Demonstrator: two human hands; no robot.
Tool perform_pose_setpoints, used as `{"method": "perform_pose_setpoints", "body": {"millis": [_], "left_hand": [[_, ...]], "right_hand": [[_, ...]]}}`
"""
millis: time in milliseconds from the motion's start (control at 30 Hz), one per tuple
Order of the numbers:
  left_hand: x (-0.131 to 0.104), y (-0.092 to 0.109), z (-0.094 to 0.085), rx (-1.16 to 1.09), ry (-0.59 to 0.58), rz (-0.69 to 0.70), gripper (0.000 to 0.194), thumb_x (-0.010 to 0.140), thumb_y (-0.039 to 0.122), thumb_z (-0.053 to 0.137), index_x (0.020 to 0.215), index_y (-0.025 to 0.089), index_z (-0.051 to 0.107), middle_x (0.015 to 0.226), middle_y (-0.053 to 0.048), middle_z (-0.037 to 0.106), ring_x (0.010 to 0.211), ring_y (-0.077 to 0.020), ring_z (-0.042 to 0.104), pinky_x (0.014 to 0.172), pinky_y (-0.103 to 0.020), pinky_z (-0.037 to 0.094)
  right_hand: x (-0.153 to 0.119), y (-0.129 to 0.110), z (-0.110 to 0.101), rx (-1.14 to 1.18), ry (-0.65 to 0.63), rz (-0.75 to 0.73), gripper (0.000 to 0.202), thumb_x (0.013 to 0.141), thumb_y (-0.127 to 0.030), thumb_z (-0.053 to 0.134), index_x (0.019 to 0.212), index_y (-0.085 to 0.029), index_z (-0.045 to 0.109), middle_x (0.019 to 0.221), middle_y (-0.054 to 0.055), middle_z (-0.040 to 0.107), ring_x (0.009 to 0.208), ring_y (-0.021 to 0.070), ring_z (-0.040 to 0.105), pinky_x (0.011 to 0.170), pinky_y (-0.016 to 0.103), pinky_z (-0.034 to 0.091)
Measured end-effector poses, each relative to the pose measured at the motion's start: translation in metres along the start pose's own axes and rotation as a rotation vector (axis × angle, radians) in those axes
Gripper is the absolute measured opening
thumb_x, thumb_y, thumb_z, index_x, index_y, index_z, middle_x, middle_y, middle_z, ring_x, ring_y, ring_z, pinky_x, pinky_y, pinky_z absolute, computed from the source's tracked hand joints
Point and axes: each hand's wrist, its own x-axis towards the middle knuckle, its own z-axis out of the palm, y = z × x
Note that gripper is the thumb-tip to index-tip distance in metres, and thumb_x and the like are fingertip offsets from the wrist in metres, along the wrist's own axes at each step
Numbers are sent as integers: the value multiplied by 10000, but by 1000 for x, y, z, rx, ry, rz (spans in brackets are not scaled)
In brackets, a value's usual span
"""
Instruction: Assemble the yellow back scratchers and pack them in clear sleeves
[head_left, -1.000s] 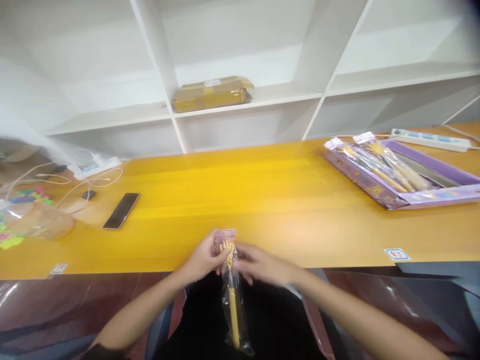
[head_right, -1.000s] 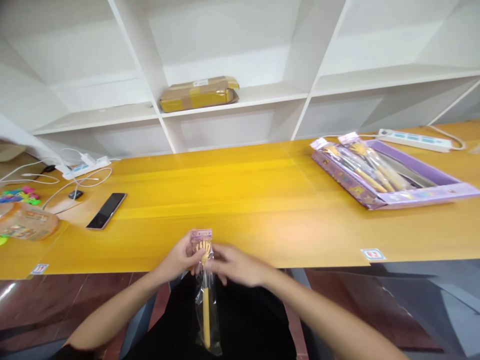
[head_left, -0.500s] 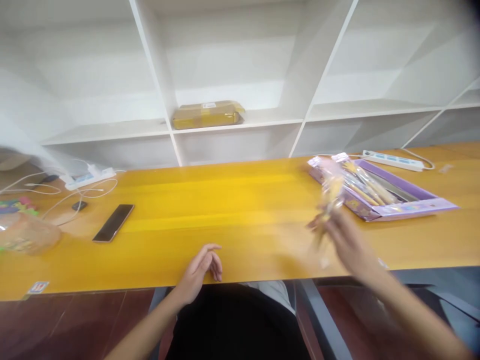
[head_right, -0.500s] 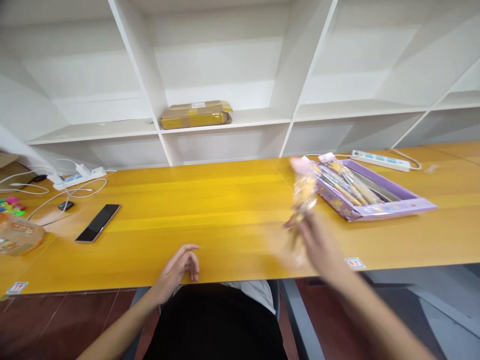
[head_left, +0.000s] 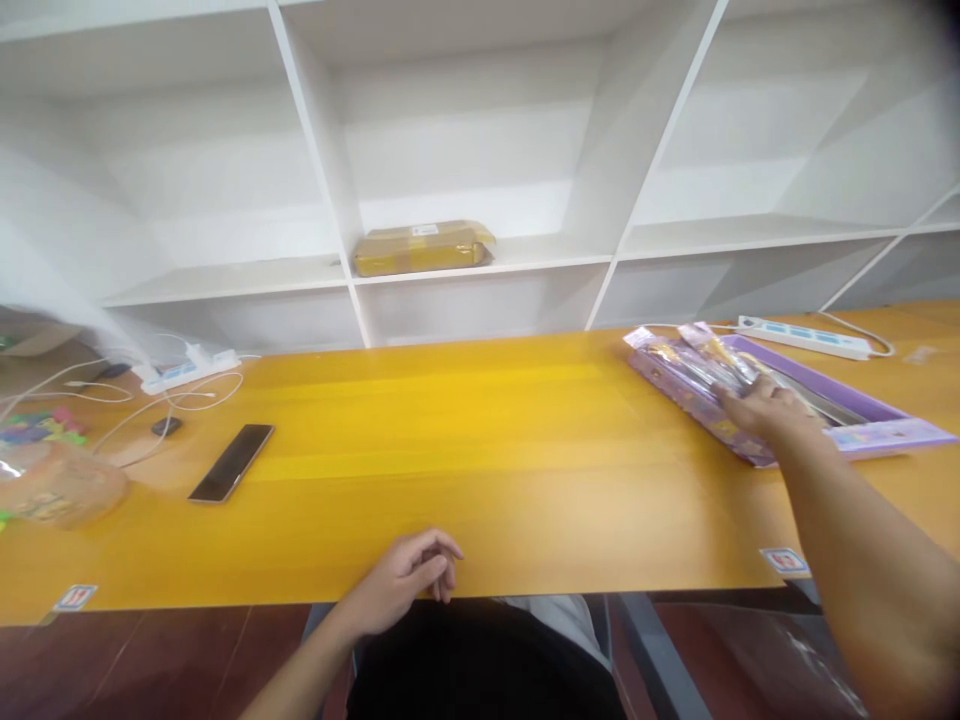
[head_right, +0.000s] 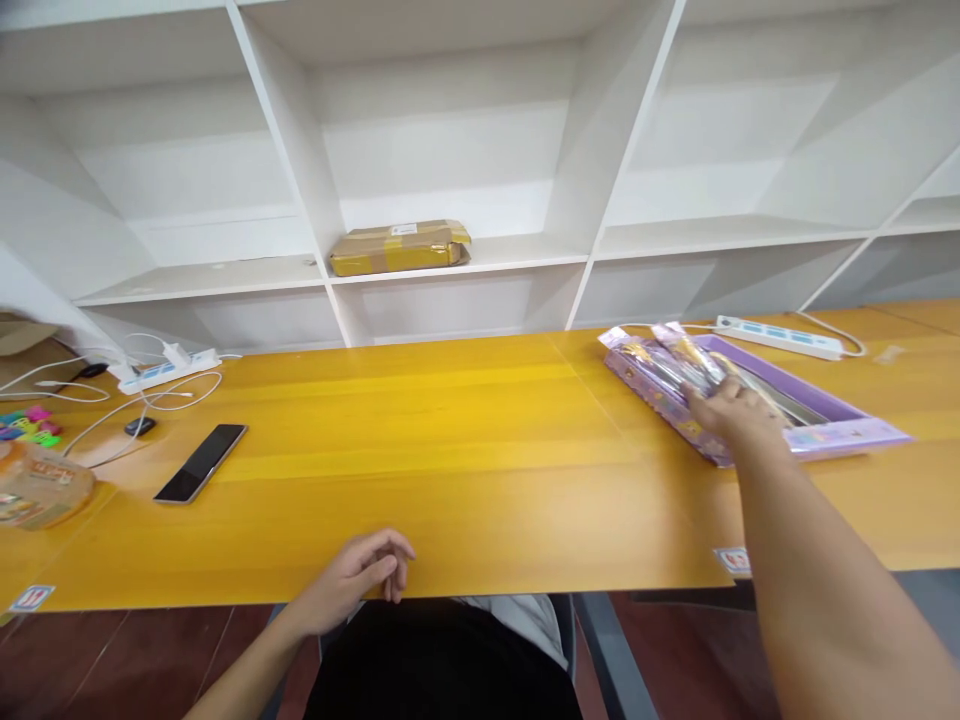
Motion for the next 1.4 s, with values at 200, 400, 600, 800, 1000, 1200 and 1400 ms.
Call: {"method": "perform_pose_setpoints", "body": {"millis": [200,400,600,800,1000,1200,1400], "left_hand": [[2,5,2,105,-30,-3,392,1060,541,545,1130,179,677,960,-59,690,834,-166,671,796,-302,528],[3,8,5,80,-32,-1,373,1053,511,565,1091,162,690,944,-61,694,805,-153,664,776,-293,526],[1,8,6,77,11,-8,337,1046,490,546,1092,190,694,935,-66,712,805,-182,685,783,-335,554],[-34,31,-91,952,774,14,276,1005,407,497,1113,269,710,1238,-122,718,1271,-331,620,1194,-474,430],[-85,41,-235,1184,1245,-493,930,796,543,645,1440,-93,435,1492,-419,484,1456,-563,411,1218,-627,312],[-80,51,-273,1104,1077,-533,572,715,473,760,1089,48,675,1124,-272,736,1159,-436,689,972,-439,539],[0,46,-216,955,1045,-327,674,773,473,842,1286,129,572,1260,-196,734,1152,-312,726,954,-375,567]], "right_hand": [[-28,-11,5,38,191,166,691,993,-422,472,1481,62,540,1429,433,505,1369,478,470,1049,611,365],[-82,-65,18,238,119,-409,326,979,-342,452,1041,-186,731,1214,228,690,1165,355,641,1006,458,477],[-84,-83,23,349,-223,-466,256,925,-425,473,815,-271,645,1047,107,762,969,330,719,786,427,510],[-75,-78,24,432,-253,-339,220,894,-390,480,788,-277,637,1018,151,774,1000,372,717,877,474,521],[-70,-88,27,433,-311,-359,240,905,-365,501,737,-275,646,980,133,776,947,363,722,850,467,518],[-76,-96,13,401,-315,-338,237,895,-369,508,709,-262,611,949,128,754,872,357,699,763,463,494],[-127,-203,-21,642,-404,-627,207,952,-376,492,902,-245,644,1059,136,742,953,344,691,887,502,520]]}}
